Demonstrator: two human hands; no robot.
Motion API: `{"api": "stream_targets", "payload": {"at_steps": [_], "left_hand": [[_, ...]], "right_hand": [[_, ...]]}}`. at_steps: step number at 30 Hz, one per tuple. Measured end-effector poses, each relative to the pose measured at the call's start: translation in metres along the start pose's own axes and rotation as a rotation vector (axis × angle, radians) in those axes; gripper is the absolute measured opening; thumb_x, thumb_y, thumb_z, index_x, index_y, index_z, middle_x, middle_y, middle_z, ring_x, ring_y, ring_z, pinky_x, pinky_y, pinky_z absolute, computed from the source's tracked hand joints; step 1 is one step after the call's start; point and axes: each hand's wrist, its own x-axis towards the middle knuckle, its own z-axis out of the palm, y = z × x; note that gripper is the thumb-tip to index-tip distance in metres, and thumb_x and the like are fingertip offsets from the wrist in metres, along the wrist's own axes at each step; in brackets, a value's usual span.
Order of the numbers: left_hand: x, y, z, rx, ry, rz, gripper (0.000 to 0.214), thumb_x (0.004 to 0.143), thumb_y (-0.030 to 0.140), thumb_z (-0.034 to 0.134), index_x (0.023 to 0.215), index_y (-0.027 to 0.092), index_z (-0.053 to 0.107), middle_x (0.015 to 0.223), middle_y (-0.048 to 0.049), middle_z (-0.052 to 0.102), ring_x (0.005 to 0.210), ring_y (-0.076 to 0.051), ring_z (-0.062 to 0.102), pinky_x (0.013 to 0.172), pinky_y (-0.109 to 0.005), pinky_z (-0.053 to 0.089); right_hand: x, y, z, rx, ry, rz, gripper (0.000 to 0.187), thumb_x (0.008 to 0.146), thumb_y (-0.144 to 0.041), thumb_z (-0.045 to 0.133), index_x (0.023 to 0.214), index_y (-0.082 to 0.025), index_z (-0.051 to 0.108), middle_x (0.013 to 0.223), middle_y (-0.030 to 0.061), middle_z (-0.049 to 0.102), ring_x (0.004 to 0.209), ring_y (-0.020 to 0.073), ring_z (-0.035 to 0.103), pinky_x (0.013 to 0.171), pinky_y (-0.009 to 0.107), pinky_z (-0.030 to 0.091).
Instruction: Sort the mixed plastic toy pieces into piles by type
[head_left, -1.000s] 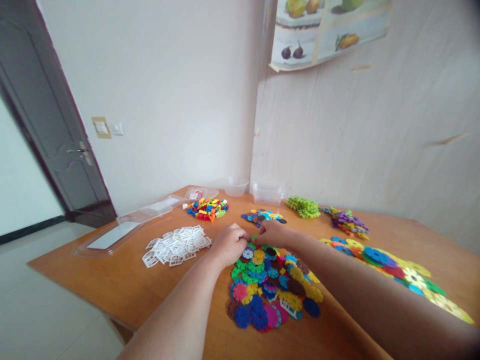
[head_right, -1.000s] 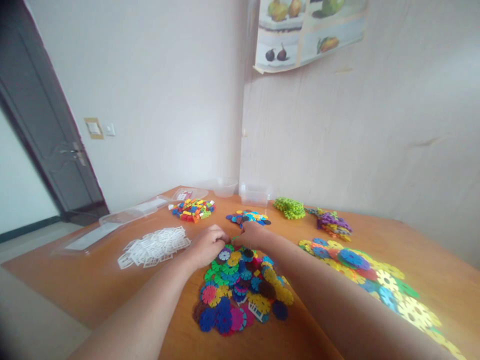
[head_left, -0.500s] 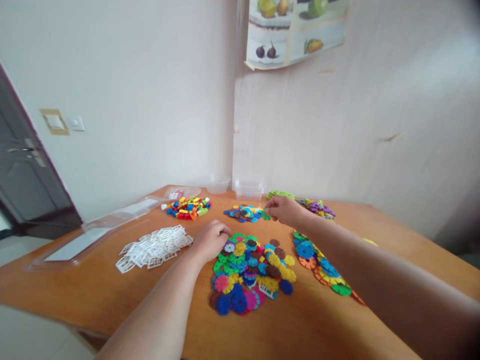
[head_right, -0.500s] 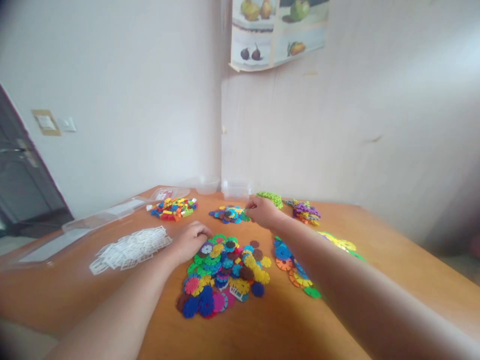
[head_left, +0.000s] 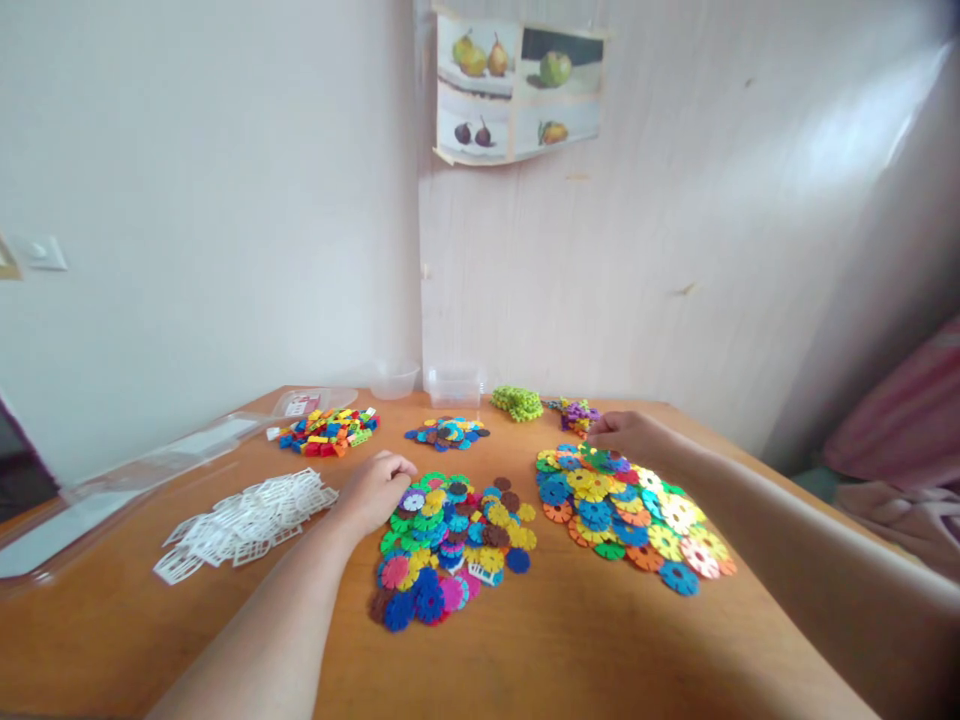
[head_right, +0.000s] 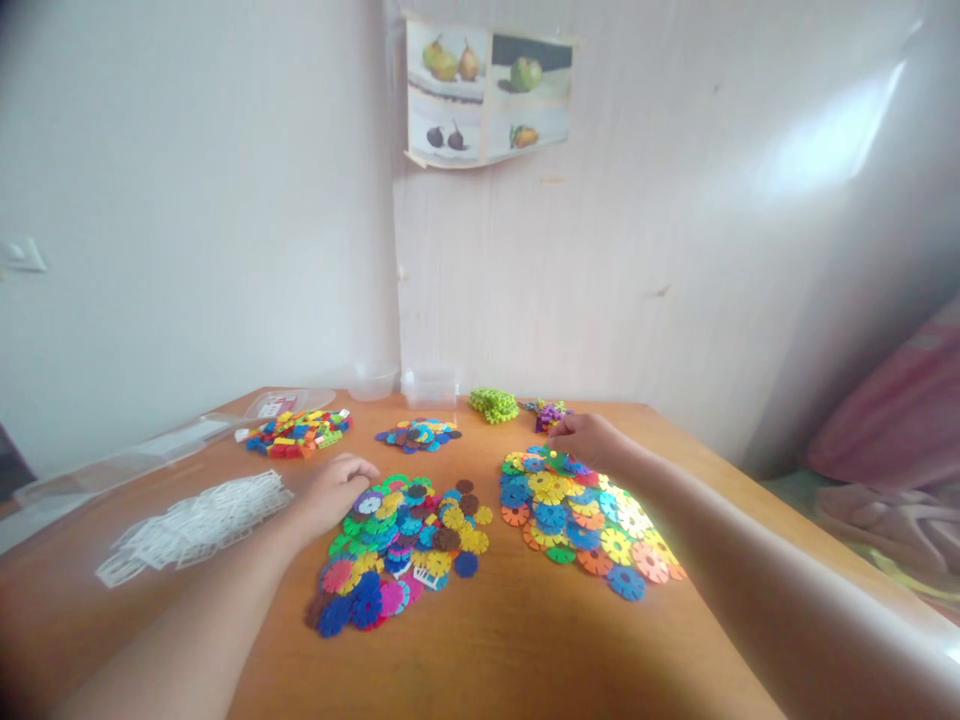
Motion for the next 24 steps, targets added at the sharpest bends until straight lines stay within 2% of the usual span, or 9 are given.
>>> {"api": "stream_targets", "payload": {"at_steps": [4,10,14,21,24], "left_hand": [[0.001,-0.001,0.000,-0.004,0.003,-0.002,0.023,0.077,0.028,0.049,0.082,0.020,0.070,0.094,-0.0030,0.066,0.091,-0.020,0.064,0.082,-0.030,0.048],[0.001,-0.002,0.000,-0.017,0.005,-0.002,0.023,0.076,0.028,0.049,0.082,0.020,0.070,0.093,-0.0036,0.066,0.090,-0.019,0.064,0.081,-0.030,0.049],[0.001,-0.003,0.000,-0.023,0.011,0.007,0.024,0.077,0.029,0.049,0.083,0.020,0.070,0.095,-0.0035,0.066,0.092,-0.020,0.064,0.082,-0.029,0.048],[0.001,-0.003,0.000,-0.013,0.009,-0.004,0.025,0.077,0.031,0.048,0.085,0.020,0.070,0.096,-0.0031,0.068,0.092,-0.020,0.064,0.082,-0.029,0.048],[0.001,-0.003,0.000,0.000,0.007,-0.018,0.026,0.077,0.032,0.048,0.084,0.021,0.070,0.095,-0.0028,0.068,0.092,-0.020,0.065,0.081,-0.029,0.048]], "right_hand": [[-0.015,0.006,-0.003,-0.029,-0.072,-0.033,0.020,0.066,-0.034,0.068,0.073,-0.015,0.066,0.055,-0.0029,0.056,0.052,0.0097,0.045,0.049,0.022,0.035],[-0.030,0.006,0.002,-0.112,-0.113,-0.077,0.019,0.067,-0.033,0.067,0.070,-0.014,0.066,0.057,-0.0023,0.057,0.055,0.0104,0.047,0.050,0.022,0.035],[-0.042,0.007,-0.002,-0.035,-0.139,-0.036,0.021,0.068,-0.034,0.067,0.075,-0.014,0.067,0.059,-0.0018,0.058,0.053,0.0098,0.047,0.049,0.022,0.035],[-0.071,0.022,-0.014,0.131,0.059,0.101,0.019,0.072,-0.032,0.065,0.080,-0.016,0.061,0.053,-0.0023,0.055,0.046,0.0090,0.047,0.041,0.020,0.032],[-0.076,0.037,-0.024,0.221,0.155,0.137,0.019,0.073,-0.031,0.064,0.084,-0.016,0.060,0.055,-0.0008,0.057,0.046,0.0100,0.049,0.042,0.021,0.037]]}}
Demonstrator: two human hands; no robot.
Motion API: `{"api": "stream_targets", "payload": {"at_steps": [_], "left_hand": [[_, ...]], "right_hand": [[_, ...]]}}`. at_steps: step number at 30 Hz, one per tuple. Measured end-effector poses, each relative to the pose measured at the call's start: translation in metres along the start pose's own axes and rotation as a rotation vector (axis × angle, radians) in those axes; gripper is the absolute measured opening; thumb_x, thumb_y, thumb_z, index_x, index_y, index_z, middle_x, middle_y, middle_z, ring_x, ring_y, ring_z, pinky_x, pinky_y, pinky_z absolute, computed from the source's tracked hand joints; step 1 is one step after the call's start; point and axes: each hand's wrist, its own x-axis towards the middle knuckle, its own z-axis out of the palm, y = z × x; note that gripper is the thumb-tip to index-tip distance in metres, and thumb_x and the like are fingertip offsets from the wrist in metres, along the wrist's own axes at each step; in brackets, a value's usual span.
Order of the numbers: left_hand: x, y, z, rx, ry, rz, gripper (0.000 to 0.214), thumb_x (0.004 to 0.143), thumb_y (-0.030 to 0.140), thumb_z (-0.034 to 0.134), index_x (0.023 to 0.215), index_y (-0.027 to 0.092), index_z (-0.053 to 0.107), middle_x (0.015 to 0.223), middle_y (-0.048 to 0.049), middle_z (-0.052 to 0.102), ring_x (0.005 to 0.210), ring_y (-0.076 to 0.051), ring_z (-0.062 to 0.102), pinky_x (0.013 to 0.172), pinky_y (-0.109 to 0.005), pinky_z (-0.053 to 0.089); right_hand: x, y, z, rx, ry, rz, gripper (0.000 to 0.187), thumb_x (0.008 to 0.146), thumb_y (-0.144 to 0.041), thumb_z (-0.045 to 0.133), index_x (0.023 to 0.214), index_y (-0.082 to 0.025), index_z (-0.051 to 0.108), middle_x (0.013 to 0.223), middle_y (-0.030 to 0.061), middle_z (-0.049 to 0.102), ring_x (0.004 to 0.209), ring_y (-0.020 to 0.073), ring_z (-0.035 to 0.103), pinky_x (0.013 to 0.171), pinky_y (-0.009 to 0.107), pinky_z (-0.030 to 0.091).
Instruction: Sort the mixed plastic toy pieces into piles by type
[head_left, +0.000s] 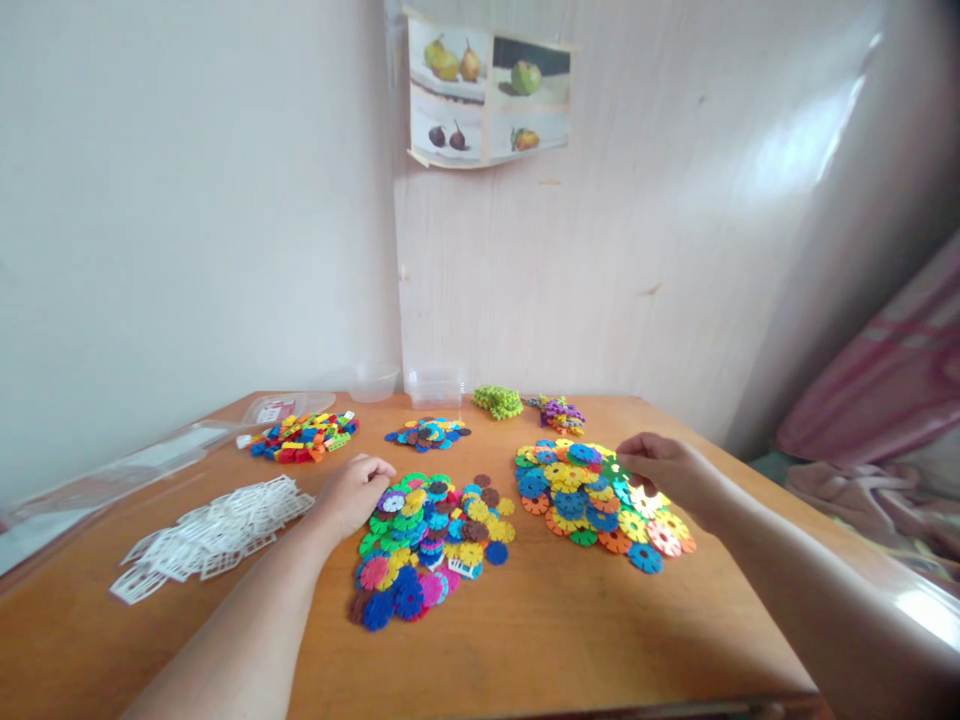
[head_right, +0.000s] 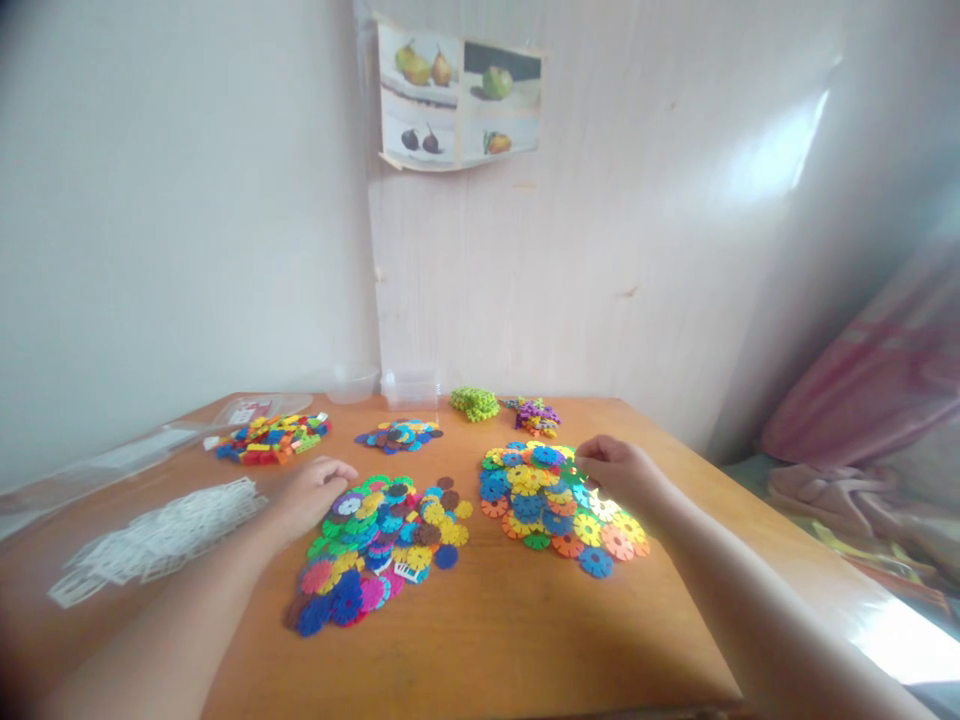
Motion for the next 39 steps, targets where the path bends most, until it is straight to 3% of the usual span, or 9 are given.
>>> {"api": "stream_targets", "payload": {"at_steps": [7,12,19,24,31,34,39], "left_hand": [[0.001,-0.001,-0.002,0.005,0.015,-0.010,0.028,0.077,0.034,0.048,0.085,0.021,0.071,0.096,-0.0028,0.070,0.090,-0.021,0.066,0.079,-0.029,0.049],[0.001,0.001,-0.003,-0.020,0.019,-0.023,0.027,0.076,0.033,0.049,0.085,0.020,0.071,0.097,-0.0040,0.071,0.091,-0.022,0.066,0.079,-0.030,0.049],[-0.001,0.007,-0.006,-0.008,0.018,-0.039,0.028,0.075,0.032,0.048,0.085,0.020,0.071,0.096,-0.0036,0.072,0.094,-0.022,0.065,0.082,-0.030,0.049],[-0.002,0.006,-0.003,-0.029,0.028,-0.034,0.026,0.075,0.030,0.048,0.084,0.020,0.070,0.096,-0.0035,0.071,0.092,-0.021,0.065,0.081,-0.029,0.049],[-0.004,0.006,-0.001,-0.054,0.034,-0.017,0.023,0.077,0.029,0.050,0.081,0.020,0.071,0.095,-0.0042,0.069,0.092,-0.020,0.065,0.082,-0.029,0.049],[-0.005,0.007,-0.001,-0.043,0.024,0.000,0.024,0.078,0.030,0.050,0.081,0.020,0.072,0.094,-0.0041,0.068,0.092,-0.020,0.064,0.083,-0.029,0.049],[-0.005,0.009,-0.002,-0.029,0.000,0.029,0.024,0.079,0.031,0.050,0.080,0.020,0.072,0.092,-0.0038,0.067,0.090,-0.020,0.064,0.082,-0.029,0.048]], "right_hand": [[0.011,0.028,-0.022,0.042,0.078,0.056,0.019,0.073,-0.028,0.067,0.086,-0.015,0.063,0.059,0.0016,0.061,0.051,0.0116,0.055,0.046,0.022,0.043],[0.015,0.033,-0.014,0.073,0.015,0.090,0.019,0.069,-0.025,0.069,0.084,-0.013,0.066,0.061,0.0020,0.062,0.054,0.0116,0.057,0.045,0.021,0.043],[0.016,0.033,-0.009,0.072,0.037,0.132,0.017,0.067,-0.022,0.068,0.082,-0.014,0.066,0.059,0.0020,0.063,0.056,0.0142,0.061,0.050,0.022,0.048],[0.015,0.029,-0.004,-0.007,0.095,0.056,0.018,0.070,-0.028,0.063,0.084,-0.016,0.065,0.061,0.0013,0.059,0.055,0.0134,0.057,0.043,0.020,0.039],[0.007,-0.008,0.042,-0.179,0.021,-0.180,0.022,0.077,-0.037,0.058,0.086,-0.018,0.066,0.066,0.0005,0.060,0.059,0.0132,0.052,0.052,0.023,0.039],[-0.003,-0.030,0.071,-0.275,-0.063,-0.265,0.021,0.080,-0.037,0.055,0.082,-0.019,0.065,0.061,-0.0021,0.057,0.056,0.0124,0.049,0.051,0.023,0.036],[-0.017,-0.059,0.119,-0.325,-0.272,-0.422,0.017,0.081,-0.028,0.053,0.081,-0.019,0.066,0.069,-0.0003,0.066,0.063,0.0138,0.056,0.056,0.023,0.038]]}}
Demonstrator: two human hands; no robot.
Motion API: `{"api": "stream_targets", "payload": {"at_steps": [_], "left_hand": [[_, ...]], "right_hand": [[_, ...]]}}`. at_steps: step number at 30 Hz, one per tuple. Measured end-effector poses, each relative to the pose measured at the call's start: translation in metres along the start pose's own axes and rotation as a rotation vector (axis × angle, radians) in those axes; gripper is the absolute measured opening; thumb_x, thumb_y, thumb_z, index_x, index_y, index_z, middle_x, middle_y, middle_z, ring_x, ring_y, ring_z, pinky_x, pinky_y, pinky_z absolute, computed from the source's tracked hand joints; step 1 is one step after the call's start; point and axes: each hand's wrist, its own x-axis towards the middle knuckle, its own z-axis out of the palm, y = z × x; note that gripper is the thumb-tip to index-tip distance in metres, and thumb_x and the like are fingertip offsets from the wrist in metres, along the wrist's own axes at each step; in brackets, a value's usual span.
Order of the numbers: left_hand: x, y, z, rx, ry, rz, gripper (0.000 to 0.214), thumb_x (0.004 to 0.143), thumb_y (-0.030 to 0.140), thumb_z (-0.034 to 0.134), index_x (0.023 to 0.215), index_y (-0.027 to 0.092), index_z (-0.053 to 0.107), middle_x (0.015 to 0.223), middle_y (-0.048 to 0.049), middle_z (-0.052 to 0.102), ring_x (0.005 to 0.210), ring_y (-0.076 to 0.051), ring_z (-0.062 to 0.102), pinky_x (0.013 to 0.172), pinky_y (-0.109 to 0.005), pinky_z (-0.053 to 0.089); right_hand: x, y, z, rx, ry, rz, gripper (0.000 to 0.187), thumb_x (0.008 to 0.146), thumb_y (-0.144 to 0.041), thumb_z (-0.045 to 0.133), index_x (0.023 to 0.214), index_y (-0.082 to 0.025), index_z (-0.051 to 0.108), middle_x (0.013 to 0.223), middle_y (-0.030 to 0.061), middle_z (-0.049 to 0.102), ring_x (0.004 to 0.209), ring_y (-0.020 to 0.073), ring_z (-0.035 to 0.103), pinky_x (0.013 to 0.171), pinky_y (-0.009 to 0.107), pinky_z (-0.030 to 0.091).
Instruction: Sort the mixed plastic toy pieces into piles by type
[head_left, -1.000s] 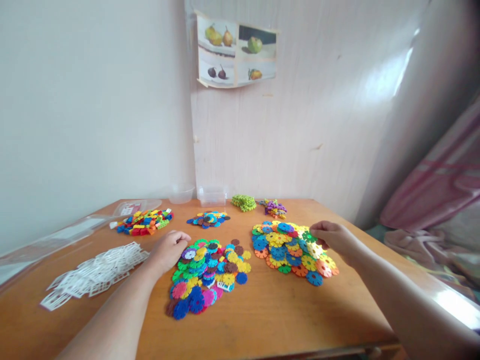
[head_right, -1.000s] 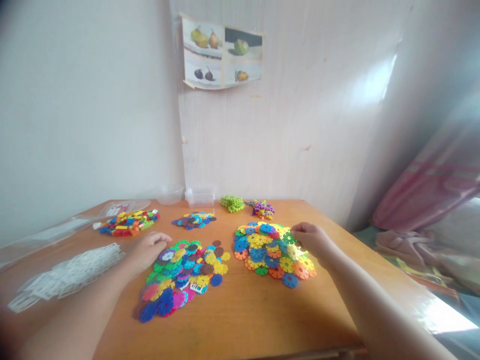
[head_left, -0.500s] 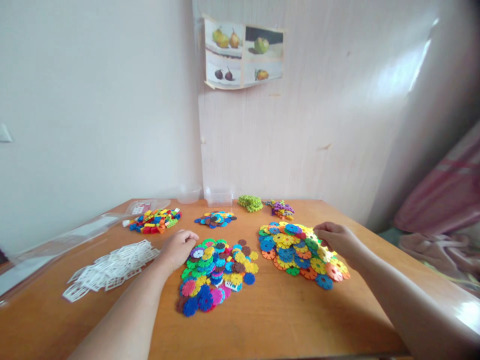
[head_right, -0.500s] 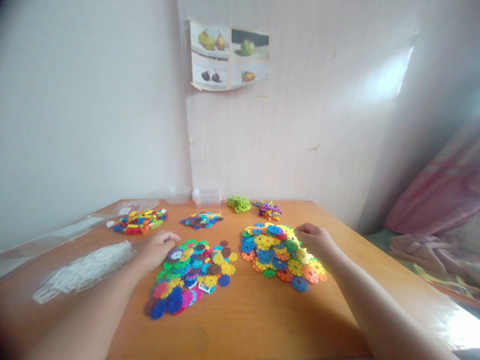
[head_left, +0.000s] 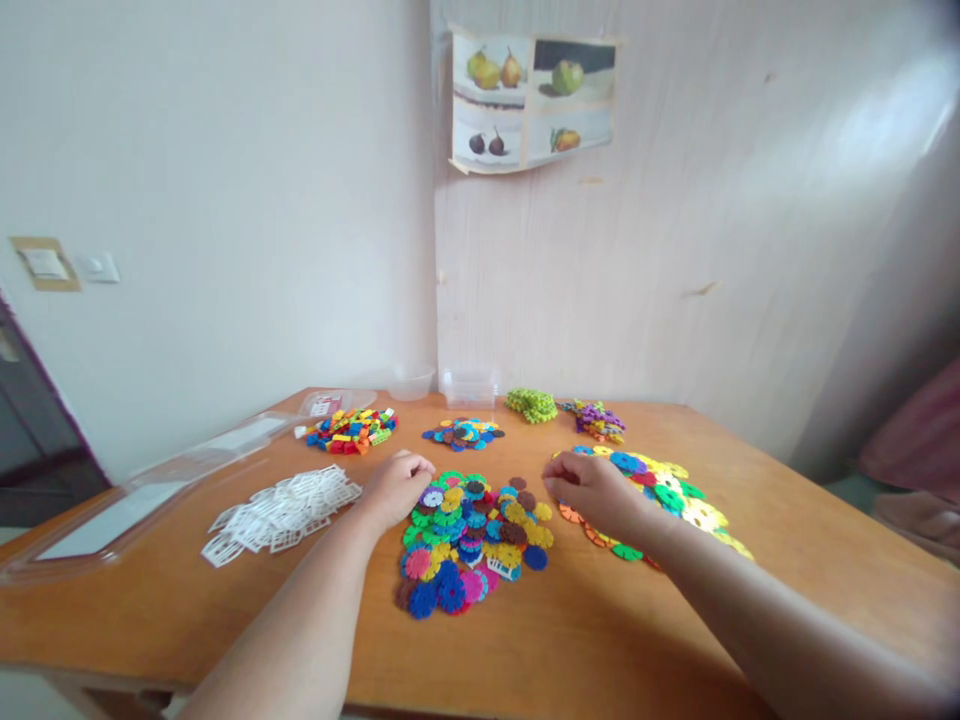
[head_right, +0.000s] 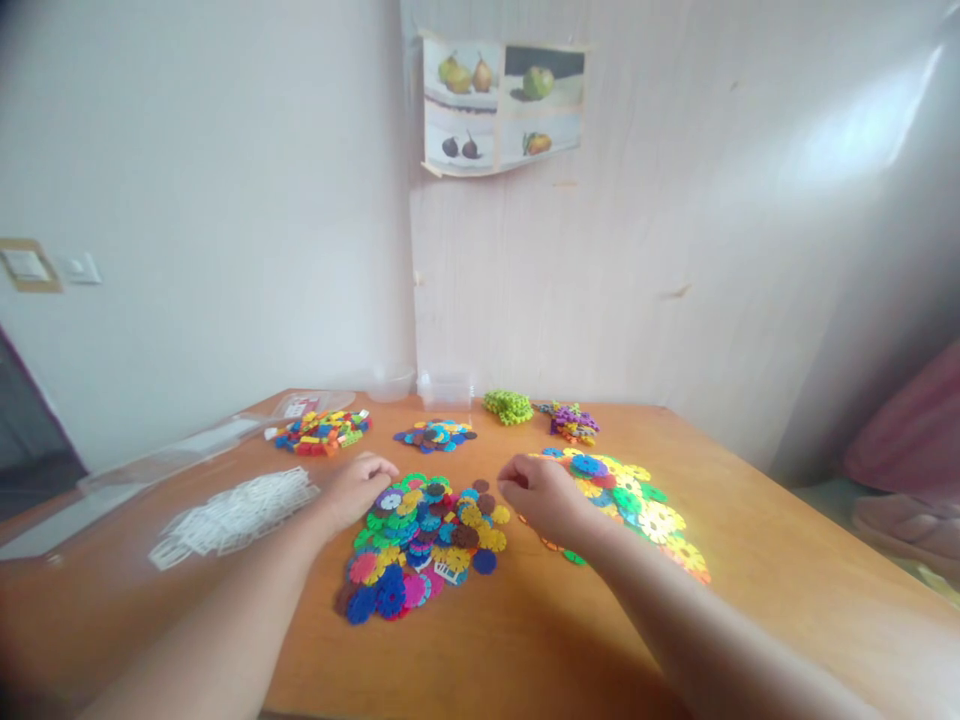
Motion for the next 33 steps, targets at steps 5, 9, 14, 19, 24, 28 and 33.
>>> {"api": "stream_targets", "payload": {"at_steps": [5,9,14,19,24,28,33], "left_hand": [[0.001,-0.002,0.002,0.005,-0.012,-0.010,0.022,0.079,0.027,0.050,0.079,0.020,0.072,0.094,-0.0035,0.066,0.091,-0.019,0.063,0.081,-0.029,0.047],[0.001,-0.006,0.005,0.005,0.007,-0.021,0.020,0.078,0.025,0.052,0.080,0.020,0.072,0.094,-0.0035,0.067,0.092,-0.019,0.063,0.080,-0.028,0.047],[0.001,-0.004,0.004,0.013,0.024,-0.002,0.019,0.078,0.021,0.052,0.080,0.020,0.071,0.092,-0.0033,0.067,0.089,-0.018,0.063,0.079,-0.027,0.047],[-0.001,0.002,0.002,0.026,0.025,-0.010,0.019,0.078,0.019,0.051,0.080,0.020,0.070,0.091,-0.0031,0.066,0.088,-0.017,0.062,0.078,-0.027,0.046],[-0.003,0.004,0.001,0.036,0.022,-0.018,0.019,0.078,0.017,0.051,0.081,0.020,0.070,0.091,-0.0029,0.066,0.089,-0.016,0.062,0.078,-0.026,0.044],[-0.003,0.005,0.001,0.052,0.024,-0.011,0.018,0.078,0.015,0.052,0.079,0.020,0.070,0.089,-0.0027,0.066,0.087,-0.016,0.062,0.076,-0.026,0.043],[-0.004,0.009,0.000,0.055,0.020,-0.031,0.018,0.078,0.015,0.052,0.079,0.020,0.069,0.090,-0.0027,0.066,0.086,-0.015,0.061,0.076,-0.026,0.043]], "right_hand": [[0.019,-0.023,0.029,-0.113,-0.086,-0.149,0.026,0.080,-0.024,0.053,0.097,-0.019,0.073,0.094,0.0056,0.071,0.083,0.0173,0.062,0.072,0.025,0.044],[0.038,-0.033,0.045,-0.247,-0.152,-0.206,0.035,0.084,-0.031,0.052,0.113,-0.021,0.071,0.105,0.0091,0.069,0.094,0.0207,0.063,0.084,0.028,0.044],[0.053,-0.043,0.056,-0.339,-0.203,-0.211,0.035,0.086,-0.038,0.052,0.109,-0.025,0.073,0.105,0.0084,0.069,0.096,0.0227,0.063,0.082,0.029,0.043],[0.061,-0.042,0.061,-0.330,-0.267,-0.195,0.028,0.084,-0.035,0.053,0.098,-0.026,0.075,0.094,0.0036,0.073,0.084,0.0188,0.063,0.068,0.026,0.039],[0.068,-0.036,0.061,-0.332,-0.267,-0.223,0.029,0.087,-0.032,0.047,0.077,-0.019,0.071,0.081,0.0054,0.071,0.076,0.0166,0.059,0.064,0.025,0.034],[0.078,-0.031,0.066,-0.204,-0.139,-0.130,0.024,0.084,-0.027,0.051,0.066,-0.017,0.063,0.073,0.0042,0.066,0.070,0.0149,0.055,0.059,0.025,0.029],[0.106,-0.023,0.074,0.080,-0.029,0.121,0.019,0.080,-0.022,0.058,0.061,-0.017,0.057,0.059,0.0002,0.057,0.058,0.0117,0.051,0.052,0.023,0.028]]}}
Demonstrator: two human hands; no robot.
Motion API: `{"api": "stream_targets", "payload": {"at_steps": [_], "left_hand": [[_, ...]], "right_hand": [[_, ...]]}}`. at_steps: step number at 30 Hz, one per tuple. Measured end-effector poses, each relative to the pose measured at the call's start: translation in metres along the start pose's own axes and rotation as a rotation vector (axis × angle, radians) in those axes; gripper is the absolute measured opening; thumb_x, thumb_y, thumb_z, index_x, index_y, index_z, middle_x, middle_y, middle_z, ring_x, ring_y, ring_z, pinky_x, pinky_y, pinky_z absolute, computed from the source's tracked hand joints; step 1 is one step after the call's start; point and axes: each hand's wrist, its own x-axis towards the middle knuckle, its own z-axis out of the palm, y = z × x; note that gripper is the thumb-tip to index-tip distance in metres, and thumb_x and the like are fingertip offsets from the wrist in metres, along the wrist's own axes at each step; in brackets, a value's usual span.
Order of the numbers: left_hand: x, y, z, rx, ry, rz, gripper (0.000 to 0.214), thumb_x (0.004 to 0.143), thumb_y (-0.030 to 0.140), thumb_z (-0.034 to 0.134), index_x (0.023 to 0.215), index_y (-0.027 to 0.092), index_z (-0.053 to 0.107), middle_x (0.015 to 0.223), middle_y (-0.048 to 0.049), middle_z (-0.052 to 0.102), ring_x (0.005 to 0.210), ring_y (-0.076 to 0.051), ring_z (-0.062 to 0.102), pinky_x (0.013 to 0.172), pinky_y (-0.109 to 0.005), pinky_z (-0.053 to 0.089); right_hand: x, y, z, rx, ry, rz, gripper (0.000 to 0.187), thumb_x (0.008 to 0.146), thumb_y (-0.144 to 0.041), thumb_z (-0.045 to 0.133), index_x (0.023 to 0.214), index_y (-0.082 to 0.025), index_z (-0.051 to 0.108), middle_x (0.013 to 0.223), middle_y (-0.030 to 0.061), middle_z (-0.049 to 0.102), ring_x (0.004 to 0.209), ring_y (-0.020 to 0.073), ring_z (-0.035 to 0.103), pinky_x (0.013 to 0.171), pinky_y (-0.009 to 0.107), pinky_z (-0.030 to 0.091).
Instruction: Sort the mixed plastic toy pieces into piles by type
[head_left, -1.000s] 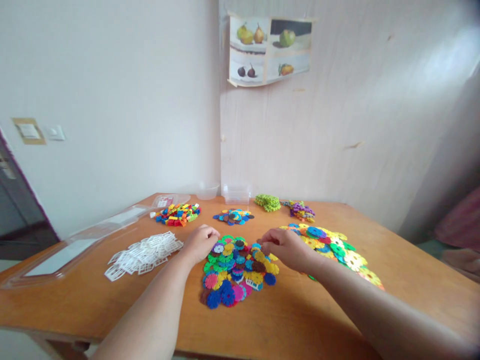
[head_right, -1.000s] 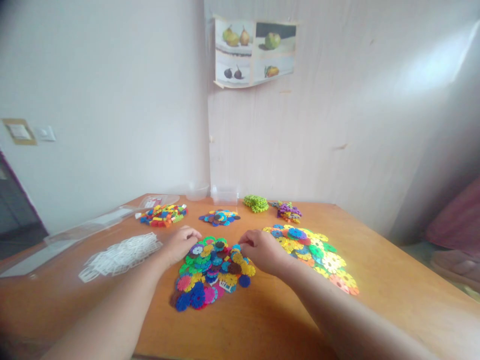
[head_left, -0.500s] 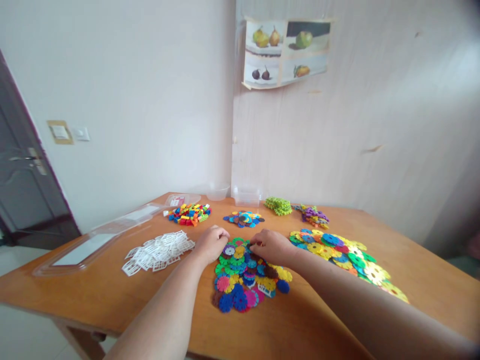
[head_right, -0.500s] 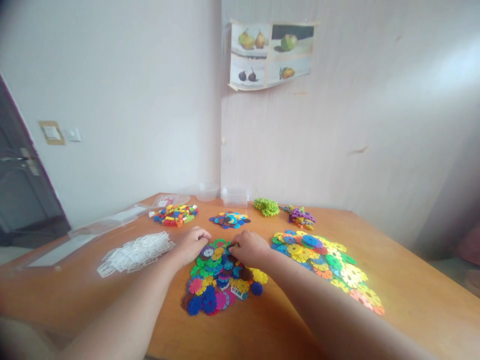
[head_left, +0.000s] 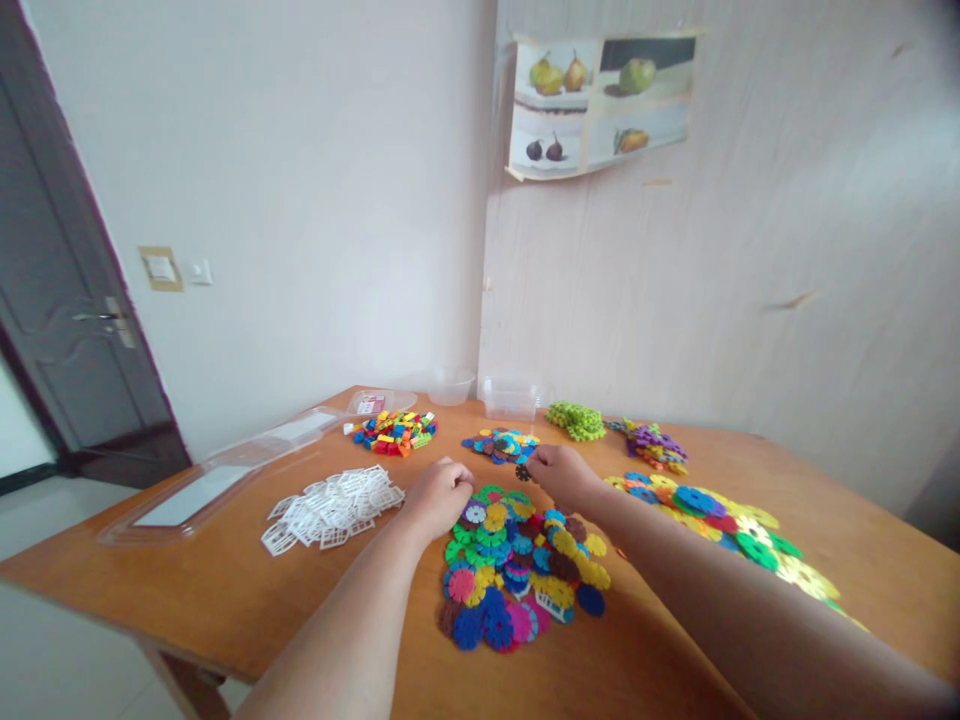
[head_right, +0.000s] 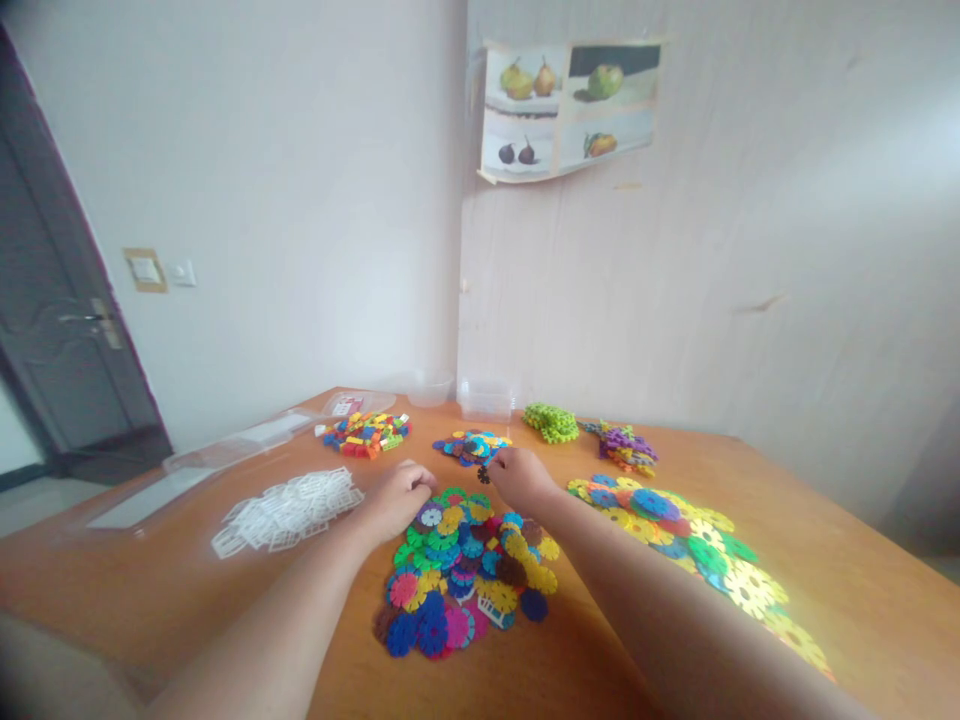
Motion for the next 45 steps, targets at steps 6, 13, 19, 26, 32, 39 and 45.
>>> {"api": "stream_targets", "payload": {"at_steps": [6,13,19,26,32,39,45], "left_hand": [[-0.002,0.000,0.000,-0.010,0.020,0.002,0.019,0.076,0.011,0.052,0.078,0.020,0.069,0.089,-0.0021,0.064,0.086,-0.014,0.061,0.077,-0.025,0.043],[-0.002,0.002,-0.001,-0.008,0.017,0.006,0.019,0.077,0.012,0.051,0.079,0.019,0.069,0.089,-0.0023,0.065,0.088,-0.015,0.061,0.080,-0.026,0.044],[-0.001,0.001,0.000,-0.010,0.013,0.011,0.019,0.078,0.014,0.052,0.079,0.020,0.069,0.090,-0.0025,0.066,0.088,-0.016,0.061,0.078,-0.026,0.045],[-0.001,0.003,-0.001,0.001,0.003,-0.008,0.018,0.079,0.016,0.052,0.079,0.019,0.070,0.090,-0.0032,0.067,0.088,-0.016,0.062,0.077,-0.027,0.044],[-0.001,0.003,-0.001,-0.014,-0.004,-0.016,0.019,0.080,0.016,0.051,0.081,0.019,0.070,0.091,-0.0033,0.067,0.085,-0.015,0.062,0.075,-0.026,0.044],[-0.002,0.002,-0.001,-0.002,0.003,-0.017,0.019,0.079,0.015,0.052,0.081,0.019,0.070,0.091,-0.0033,0.066,0.088,-0.016,0.062,0.076,-0.026,0.044],[-0.001,0.001,0.000,-0.017,0.005,-0.017,0.019,0.079,0.016,0.052,0.081,0.020,0.070,0.091,-0.0030,0.066,0.088,-0.016,0.062,0.077,-0.026,0.045]], "right_hand": [[0.036,-0.007,0.003,0.254,-0.017,0.223,0.022,0.086,-0.017,0.055,0.065,-0.016,0.053,0.058,0.0001,0.059,0.047,0.0090,0.053,0.045,0.020,0.040],[0.059,-0.022,0.010,0.422,-0.018,0.259,0.019,0.093,-0.014,0.049,0.074,-0.014,0.053,0.063,-0.0011,0.059,0.050,0.0061,0.056,0.052,0.018,0.051],[0.030,-0.018,-0.001,0.294,-0.189,0.159,0.006,0.077,-0.016,0.063,0.072,-0.015,0.059,0.061,0.0003,0.061,0.052,0.0090,0.055,0.045,0.017,0.042],[-0.007,-0.013,-0.025,0.045,-0.478,-0.050,0.013,0.070,-0.027,0.071,0.078,-0.018,0.067,0.061,-0.0030,0.061,0.054,0.0099,0.053,0.049,0.019,0.038],[-0.017,-0.011,-0.027,-0.149,-0.472,-0.187,0.024,0.065,-0.033,0.076,0.082,-0.018,0.068,0.074,0.0000,0.065,0.068,0.0142,0.059,0.057,0.022,0.042],[-0.003,-0.002,-0.019,0.149,-0.444,-0.025,0.011,0.072,-0.027,0.068,0.076,-0.018,0.061,0.056,-0.0049,0.056,0.049,0.0082,0.050,0.045,0.018,0.035],[0.029,-0.002,-0.005,0.405,-0.196,0.145,0.008,0.082,-0.017,0.053,0.074,-0.018,0.053,0.064,0.0008,0.061,0.054,0.0095,0.057,0.048,0.017,0.044]]}}
